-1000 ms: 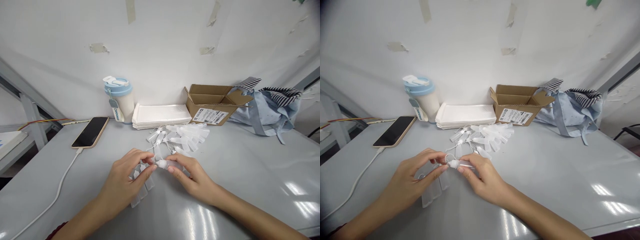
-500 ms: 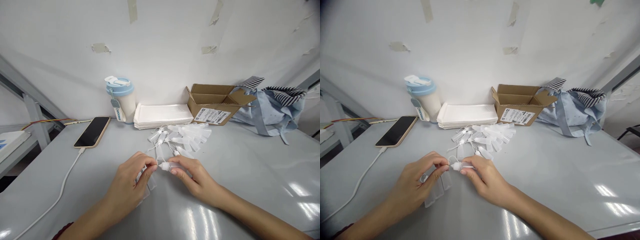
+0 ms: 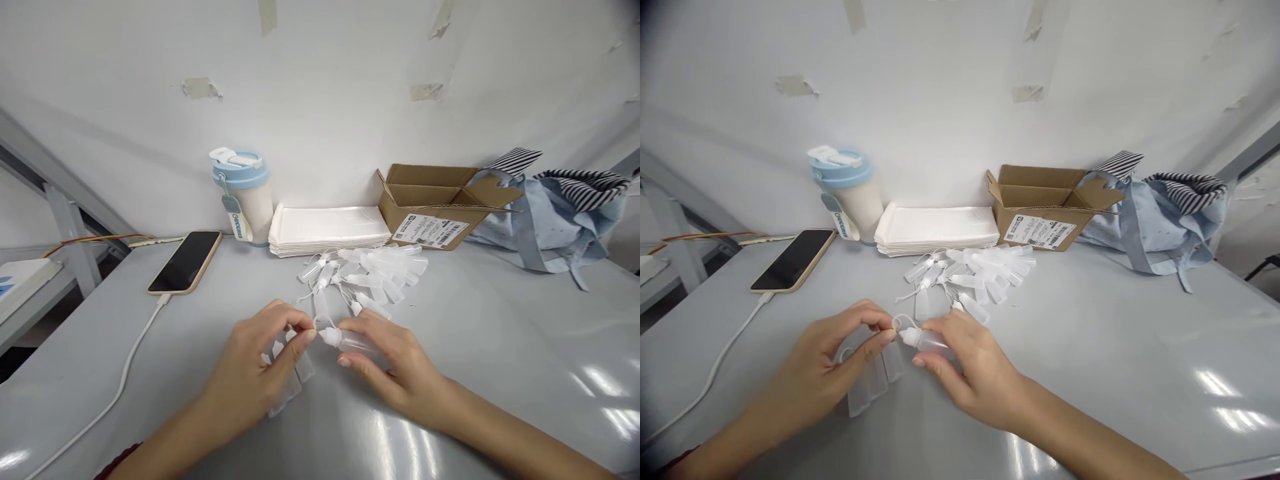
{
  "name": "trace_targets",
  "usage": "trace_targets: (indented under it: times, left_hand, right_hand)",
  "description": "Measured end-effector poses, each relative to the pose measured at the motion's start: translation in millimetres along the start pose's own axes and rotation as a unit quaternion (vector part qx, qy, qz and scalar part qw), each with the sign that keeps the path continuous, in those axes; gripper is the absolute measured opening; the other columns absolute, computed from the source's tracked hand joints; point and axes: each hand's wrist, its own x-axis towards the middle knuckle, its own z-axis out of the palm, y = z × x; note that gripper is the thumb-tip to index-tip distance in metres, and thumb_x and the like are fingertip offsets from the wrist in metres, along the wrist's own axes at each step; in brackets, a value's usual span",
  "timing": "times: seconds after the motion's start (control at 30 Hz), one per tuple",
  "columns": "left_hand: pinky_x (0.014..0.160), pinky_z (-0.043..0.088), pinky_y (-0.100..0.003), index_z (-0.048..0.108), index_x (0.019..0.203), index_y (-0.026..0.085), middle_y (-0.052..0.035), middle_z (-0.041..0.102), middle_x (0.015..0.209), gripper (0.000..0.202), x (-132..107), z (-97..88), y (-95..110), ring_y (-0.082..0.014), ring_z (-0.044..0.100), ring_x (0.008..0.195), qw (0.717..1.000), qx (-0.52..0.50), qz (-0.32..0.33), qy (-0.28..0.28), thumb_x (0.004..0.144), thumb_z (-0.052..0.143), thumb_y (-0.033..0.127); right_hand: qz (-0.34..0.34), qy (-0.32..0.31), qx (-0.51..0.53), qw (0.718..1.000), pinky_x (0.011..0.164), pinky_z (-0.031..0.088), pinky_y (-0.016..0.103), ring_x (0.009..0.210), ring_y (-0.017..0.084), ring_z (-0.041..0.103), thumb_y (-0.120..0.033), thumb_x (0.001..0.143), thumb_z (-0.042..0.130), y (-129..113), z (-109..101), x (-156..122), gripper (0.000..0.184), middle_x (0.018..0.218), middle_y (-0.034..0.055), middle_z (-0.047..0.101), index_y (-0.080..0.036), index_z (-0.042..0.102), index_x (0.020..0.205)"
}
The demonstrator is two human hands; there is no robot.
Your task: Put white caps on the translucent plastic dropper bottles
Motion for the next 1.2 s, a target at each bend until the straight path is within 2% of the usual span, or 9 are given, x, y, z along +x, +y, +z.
trace_targets:
  times: [0.13,0.27,0.37,0.53,0.67,0.8,0.9,1.07,1.2]
  left_hand:
    - [0.048,0.046,-0.022,0.062,0.079,0.024,0.0002,0.063,0.070,0.016,6.3,-10.6,-6.5,-0.0150,0.058,0.064,0.998,-0.019,-0.052,0.007,0.087,0.051,0.032]
    - [0.045,0.044,-0.022,0.065,0.078,0.022,-0.0012,0.065,0.068,0.022,13.4,-14.7,-17.8,-0.0147,0.058,0.059,0.992,-0.054,-0.108,-0.027,0.087,0.051,0.036]
    - [0.048,0.044,-0.023,0.065,0.076,0.020,-0.0005,0.064,0.067,0.025,17.8,-13.4,-22.8,-0.0143,0.057,0.058,0.988,-0.065,-0.135,-0.048,0.086,0.052,0.038]
    - [0.055,0.044,-0.026,0.066,0.077,0.019,-0.0011,0.064,0.072,0.028,20.3,-7.7,-29.5,-0.0154,0.055,0.063,0.979,-0.011,-0.180,-0.094,0.087,0.049,0.039]
    - [0.071,0.045,-0.032,0.067,0.086,0.022,-0.0017,0.065,0.085,0.021,18.2,-1.1,-39.1,-0.0203,0.054,0.084,0.987,0.088,-0.112,-0.078,0.088,0.048,0.031]
    - [0.082,0.044,-0.037,0.062,0.099,0.019,-0.0063,0.061,0.096,0.020,12.5,6.5,-37.7,-0.0218,0.050,0.096,0.990,0.130,0.041,-0.040,0.090,0.044,0.020]
    - [0.083,0.042,-0.035,0.060,0.094,0.017,-0.0064,0.060,0.094,0.019,6.7,11.5,-27.0,-0.0194,0.050,0.092,0.977,0.124,0.144,-0.100,0.091,0.042,0.014]
    - [0.080,0.041,-0.036,0.060,0.089,0.017,-0.0060,0.060,0.094,0.015,0.8,14.3,-14.1,-0.0197,0.051,0.088,0.955,0.136,0.174,-0.199,0.090,0.045,0.015]
    - [0.077,0.041,-0.035,0.060,0.082,0.017,-0.0041,0.060,0.086,0.013,0.9,10.9,-14.1,-0.0184,0.051,0.082,0.956,0.123,0.148,-0.222,0.087,0.048,0.014]
  right_hand:
    - [0.008,0.040,-0.078,0.996,0.071,0.047,0.034,0.082,0.021,0.054,-0.030,0.086,0.059,4.2,-4.8,3.2,0.031,0.090,0.0072,0.057,-0.017,0.048,0.112]
    - [0.081,0.002,-0.165,0.983,0.076,0.049,0.038,0.093,0.025,0.055,-0.023,0.084,0.062,11.5,-9.7,6.2,0.036,0.105,0.0130,0.055,-0.014,0.048,0.116]
    - [0.120,-0.044,-0.249,0.960,0.074,0.049,0.042,0.090,0.028,0.057,-0.022,0.081,0.065,15.1,-10.0,7.7,0.033,0.101,0.0142,0.059,-0.011,0.053,0.110]
    - [0.122,-0.102,-0.353,0.922,0.070,0.049,0.042,0.084,0.030,0.060,-0.020,0.080,0.066,14.0,-5.7,8.5,0.019,0.088,0.0122,0.065,-0.011,0.062,0.096]
    - [0.111,-0.099,-0.368,0.918,0.067,0.048,0.039,0.080,0.028,0.060,-0.016,0.081,0.062,13.6,-1.5,6.1,0.012,0.085,0.0100,0.065,-0.012,0.063,0.092]
    - [0.116,-0.074,-0.359,0.923,0.067,0.048,0.038,0.078,0.027,0.060,-0.013,0.081,0.058,16.0,-2.0,5.4,0.011,0.083,0.0105,0.065,-0.011,0.063,0.091]
    - [0.122,-0.044,-0.329,0.935,0.067,0.047,0.037,0.077,0.026,0.060,-0.014,0.081,0.056,17.6,-4.9,6.1,0.015,0.084,0.0105,0.064,-0.011,0.061,0.095]
    - [0.135,0.000,-0.217,0.967,0.068,0.047,0.035,0.080,0.023,0.060,-0.020,0.085,0.053,16.8,-7.2,6.1,0.020,0.090,0.0105,0.063,-0.011,0.058,0.102]
    - [0.142,-0.005,-0.121,0.982,0.062,0.045,0.029,0.080,0.021,0.058,-0.023,0.086,0.052,11.5,-8.4,7.2,0.019,0.086,0.0080,0.062,-0.013,0.059,0.100]
